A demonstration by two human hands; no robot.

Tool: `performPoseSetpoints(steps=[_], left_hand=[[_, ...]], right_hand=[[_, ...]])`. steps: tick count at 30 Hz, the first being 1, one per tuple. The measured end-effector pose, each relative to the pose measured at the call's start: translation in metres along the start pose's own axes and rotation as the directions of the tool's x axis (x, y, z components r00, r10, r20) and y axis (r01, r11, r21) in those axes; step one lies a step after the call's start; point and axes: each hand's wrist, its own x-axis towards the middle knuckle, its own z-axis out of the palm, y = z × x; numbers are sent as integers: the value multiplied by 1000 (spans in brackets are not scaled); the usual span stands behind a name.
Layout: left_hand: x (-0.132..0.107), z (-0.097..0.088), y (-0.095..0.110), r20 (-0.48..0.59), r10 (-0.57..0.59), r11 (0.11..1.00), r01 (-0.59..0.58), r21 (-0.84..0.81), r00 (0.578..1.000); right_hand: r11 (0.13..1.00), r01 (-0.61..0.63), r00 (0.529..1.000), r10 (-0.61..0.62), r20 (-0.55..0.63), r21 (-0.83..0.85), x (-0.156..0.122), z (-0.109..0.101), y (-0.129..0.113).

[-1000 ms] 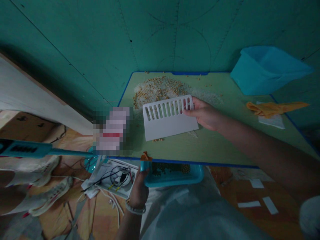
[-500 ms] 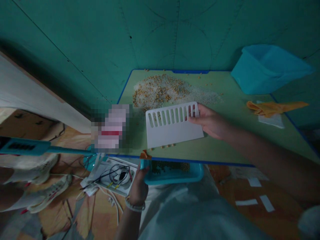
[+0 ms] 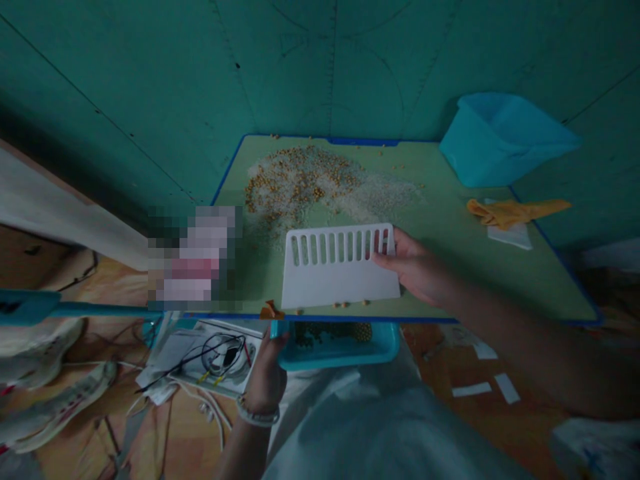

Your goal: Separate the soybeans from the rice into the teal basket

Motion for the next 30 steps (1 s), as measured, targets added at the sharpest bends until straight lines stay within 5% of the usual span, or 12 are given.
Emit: performPoseSetpoints(steps=[5, 17, 30], left_hand=[[0, 10, -2, 80, 84, 994, -89, 65, 993], [5, 29, -12, 11, 17, 991, -18, 134, 1000], [6, 24, -19, 46, -32, 992, 26, 127, 998]], right_hand=[[1000, 15, 999, -16, -45, -11, -11, -3, 9], [996, 86, 996, -85, -39, 19, -27, -5, 23], [995, 93, 996, -93, -4, -33, -32, -8, 22]])
